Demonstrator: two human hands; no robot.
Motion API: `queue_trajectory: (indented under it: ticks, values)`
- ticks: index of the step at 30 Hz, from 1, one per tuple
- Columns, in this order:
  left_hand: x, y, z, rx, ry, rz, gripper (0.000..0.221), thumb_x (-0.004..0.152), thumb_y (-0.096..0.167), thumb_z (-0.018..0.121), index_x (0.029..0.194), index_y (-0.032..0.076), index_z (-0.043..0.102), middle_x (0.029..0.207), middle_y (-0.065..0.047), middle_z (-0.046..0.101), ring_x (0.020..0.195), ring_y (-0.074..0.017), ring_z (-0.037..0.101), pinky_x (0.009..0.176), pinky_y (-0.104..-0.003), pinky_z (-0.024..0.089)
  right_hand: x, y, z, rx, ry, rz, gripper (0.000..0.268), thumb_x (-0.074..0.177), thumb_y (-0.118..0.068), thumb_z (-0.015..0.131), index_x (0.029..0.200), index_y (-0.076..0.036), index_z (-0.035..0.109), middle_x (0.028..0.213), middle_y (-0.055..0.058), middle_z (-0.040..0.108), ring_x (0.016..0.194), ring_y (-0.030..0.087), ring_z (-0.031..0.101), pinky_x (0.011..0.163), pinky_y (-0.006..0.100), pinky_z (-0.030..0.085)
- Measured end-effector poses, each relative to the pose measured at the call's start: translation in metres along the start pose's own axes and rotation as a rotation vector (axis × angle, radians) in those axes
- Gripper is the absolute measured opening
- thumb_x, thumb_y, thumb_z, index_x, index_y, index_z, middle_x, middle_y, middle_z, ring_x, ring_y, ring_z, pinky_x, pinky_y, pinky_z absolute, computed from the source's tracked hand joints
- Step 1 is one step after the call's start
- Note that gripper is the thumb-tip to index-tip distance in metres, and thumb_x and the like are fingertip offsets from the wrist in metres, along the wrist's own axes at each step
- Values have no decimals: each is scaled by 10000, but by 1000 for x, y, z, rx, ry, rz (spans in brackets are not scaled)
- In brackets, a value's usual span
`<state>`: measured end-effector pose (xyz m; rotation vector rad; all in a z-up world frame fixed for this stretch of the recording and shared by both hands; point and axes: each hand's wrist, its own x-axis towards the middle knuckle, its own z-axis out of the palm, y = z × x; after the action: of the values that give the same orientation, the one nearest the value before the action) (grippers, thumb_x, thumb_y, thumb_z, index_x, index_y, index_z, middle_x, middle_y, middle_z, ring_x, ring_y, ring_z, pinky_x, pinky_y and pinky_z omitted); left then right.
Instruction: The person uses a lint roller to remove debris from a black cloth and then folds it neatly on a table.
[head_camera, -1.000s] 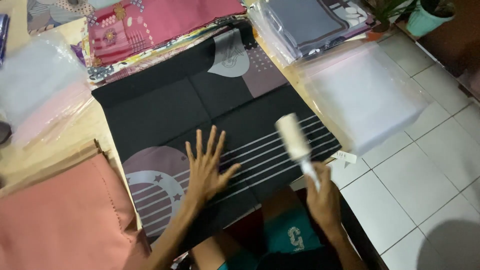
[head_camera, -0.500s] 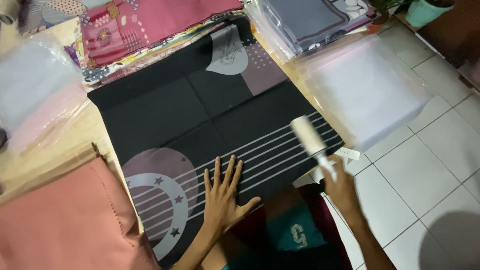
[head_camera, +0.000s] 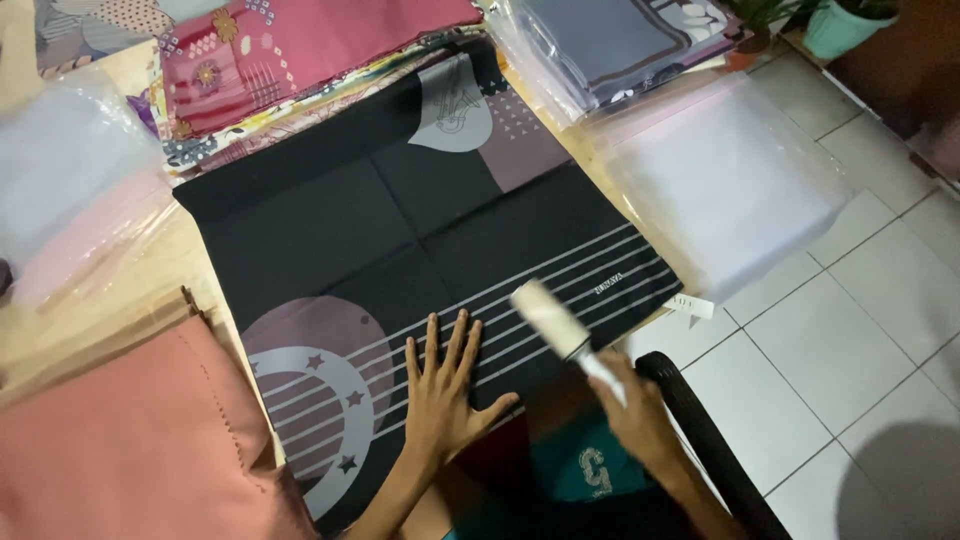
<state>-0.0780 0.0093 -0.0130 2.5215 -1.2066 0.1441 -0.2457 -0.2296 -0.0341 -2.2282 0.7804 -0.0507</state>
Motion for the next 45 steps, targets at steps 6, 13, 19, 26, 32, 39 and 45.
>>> queue_trajectory:
  ticks: [6,13,19,26,32,39,45]
  values:
    - [0,-1,0,-40,-57,-7,1001,911,823,409,1650,175,222,1729,-75,168,1593,-368,31,1232,-625,25,37,26,-55,10,240,37,301,1017,-197,581,1282,-80,501,1210,205,723,1029,384,723,783,465,594]
    - [0,1,1,-5,-24,-11,995,911,824,402,1647,173,241,1729,-56,183,1595,-362,57,1242,-616,43,-5,7,-72,42,346,32,298,1002,-180,605,1274,-94,517,1251,261,702,1200,446,652,907,500,552]
    - [-1,0,2,-30,-47,-11,1006,907,828,394,1654,180,209,1734,-67,162,1599,-354,29,1244,-607,25,-25,25,-9,40,-52,101,369,961,-303,589,1309,-216,500,1004,87,784,517,149,716,378,238,581]
    - [7,6,-9,-73,-216,-128,1070,812,853,563,1631,220,293,1702,-52,263,1559,-425,126,1196,-694,108,11,44,-70,-36,346,-23,291,1042,-168,600,1306,-63,535,1117,312,716,1071,567,642,922,650,498]
    - [5,7,-16,-126,-220,-148,1093,818,821,582,1643,182,259,1707,-74,249,1569,-410,106,1207,-688,37,-25,7,-64,26,391,6,258,1085,-191,560,1331,-117,534,971,287,717,895,506,695,782,556,512]
    - [-41,3,-69,-261,223,-186,806,992,552,517,1568,13,354,1640,-221,361,1555,-377,295,1263,-572,211,-67,-25,23,437,-27,2,490,890,-235,694,1313,-161,458,1034,96,684,729,162,643,613,293,533]
    - [-91,-30,-33,-24,110,-412,757,1000,588,479,1635,227,280,1724,-52,221,1600,-340,128,1257,-595,118,-74,-47,59,208,-337,-38,432,950,-292,612,1354,-232,470,1210,65,757,747,208,770,650,332,602]
